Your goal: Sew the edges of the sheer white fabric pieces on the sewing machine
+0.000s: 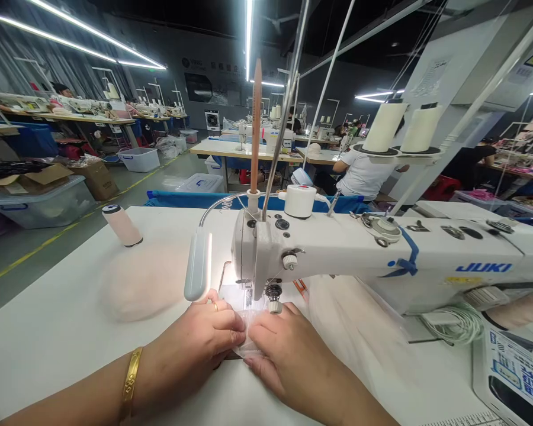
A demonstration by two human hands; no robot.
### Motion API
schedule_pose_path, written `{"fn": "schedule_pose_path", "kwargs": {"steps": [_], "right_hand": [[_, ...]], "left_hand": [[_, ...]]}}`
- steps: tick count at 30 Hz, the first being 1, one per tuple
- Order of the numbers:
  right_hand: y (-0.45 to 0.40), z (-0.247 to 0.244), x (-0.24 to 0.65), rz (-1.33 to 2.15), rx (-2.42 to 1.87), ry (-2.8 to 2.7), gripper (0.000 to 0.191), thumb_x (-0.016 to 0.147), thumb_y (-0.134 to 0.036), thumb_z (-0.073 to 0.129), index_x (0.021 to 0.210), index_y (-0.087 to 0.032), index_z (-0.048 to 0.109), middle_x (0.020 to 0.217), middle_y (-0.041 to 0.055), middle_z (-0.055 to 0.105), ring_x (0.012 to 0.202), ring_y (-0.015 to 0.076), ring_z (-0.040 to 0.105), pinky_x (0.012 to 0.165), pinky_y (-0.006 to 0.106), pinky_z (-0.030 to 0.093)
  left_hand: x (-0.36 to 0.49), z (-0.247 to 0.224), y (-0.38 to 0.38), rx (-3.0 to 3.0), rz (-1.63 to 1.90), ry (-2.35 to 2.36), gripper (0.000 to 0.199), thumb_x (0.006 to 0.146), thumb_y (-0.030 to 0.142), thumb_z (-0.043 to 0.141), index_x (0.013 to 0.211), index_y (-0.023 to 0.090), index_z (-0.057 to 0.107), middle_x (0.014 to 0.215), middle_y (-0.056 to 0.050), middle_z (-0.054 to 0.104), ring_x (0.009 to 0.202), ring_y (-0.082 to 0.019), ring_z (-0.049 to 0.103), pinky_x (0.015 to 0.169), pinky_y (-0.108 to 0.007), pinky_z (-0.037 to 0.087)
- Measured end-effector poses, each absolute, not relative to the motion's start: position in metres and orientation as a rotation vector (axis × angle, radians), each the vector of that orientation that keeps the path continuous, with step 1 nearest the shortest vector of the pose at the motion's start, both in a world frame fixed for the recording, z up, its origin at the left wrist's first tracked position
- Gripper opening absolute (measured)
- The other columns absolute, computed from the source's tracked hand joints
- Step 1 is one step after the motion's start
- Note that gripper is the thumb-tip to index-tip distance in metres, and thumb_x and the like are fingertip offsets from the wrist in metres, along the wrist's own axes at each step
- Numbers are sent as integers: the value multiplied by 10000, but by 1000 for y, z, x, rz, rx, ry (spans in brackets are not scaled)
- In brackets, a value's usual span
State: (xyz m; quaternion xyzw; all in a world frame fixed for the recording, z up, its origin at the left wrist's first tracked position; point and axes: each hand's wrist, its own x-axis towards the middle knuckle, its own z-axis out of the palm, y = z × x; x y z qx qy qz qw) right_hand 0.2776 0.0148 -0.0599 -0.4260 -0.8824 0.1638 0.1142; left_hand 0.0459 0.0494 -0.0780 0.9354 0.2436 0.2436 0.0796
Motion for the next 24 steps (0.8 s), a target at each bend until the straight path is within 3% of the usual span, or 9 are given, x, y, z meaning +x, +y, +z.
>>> {"fn": "schedule_pose_path", "kwargs": {"steps": [7, 13, 20, 24], "right_hand": [[20, -66, 278, 377, -1232, -2536, 69, 1029, -251, 598, 1018, -258, 666, 999, 52, 690, 961, 267, 608, 829, 384, 506], [21, -69, 277, 257, -1197, -2519, 148, 1011, -158, 552, 995, -251, 665, 1070, 62, 707, 966, 261, 632, 870, 398, 519], [21, -69, 277, 226, -1159, -2521, 190, 1013, -124, 522, 1016, -253, 661, 944, 52, 704, 923, 257, 625, 824, 375, 512], [21, -70, 276, 206, -1178, -2530, 199, 1019, -138, 516, 887, -240, 625, 868, 43, 675, 878, 244, 611, 778, 352, 497]], "left_hand": [[44, -75, 58, 2802, 658, 772, 155, 969, 169, 618, 838, 206, 692, 904, -39, 741, 791, -208, 658, 867, -408, 411], [43, -76, 59, 2832, 657, 782, 201, 964, 105, 578, 887, 219, 724, 942, -45, 747, 829, -213, 687, 915, -418, 445], [42, -77, 58, 2811, 612, 751, 253, 940, 52, 547, 919, 223, 732, 903, -41, 757, 816, -210, 698, 895, -400, 475], [42, -76, 60, 2814, 622, 742, 247, 956, 68, 542, 881, 214, 727, 891, -45, 754, 814, -206, 694, 892, -394, 480]]}}
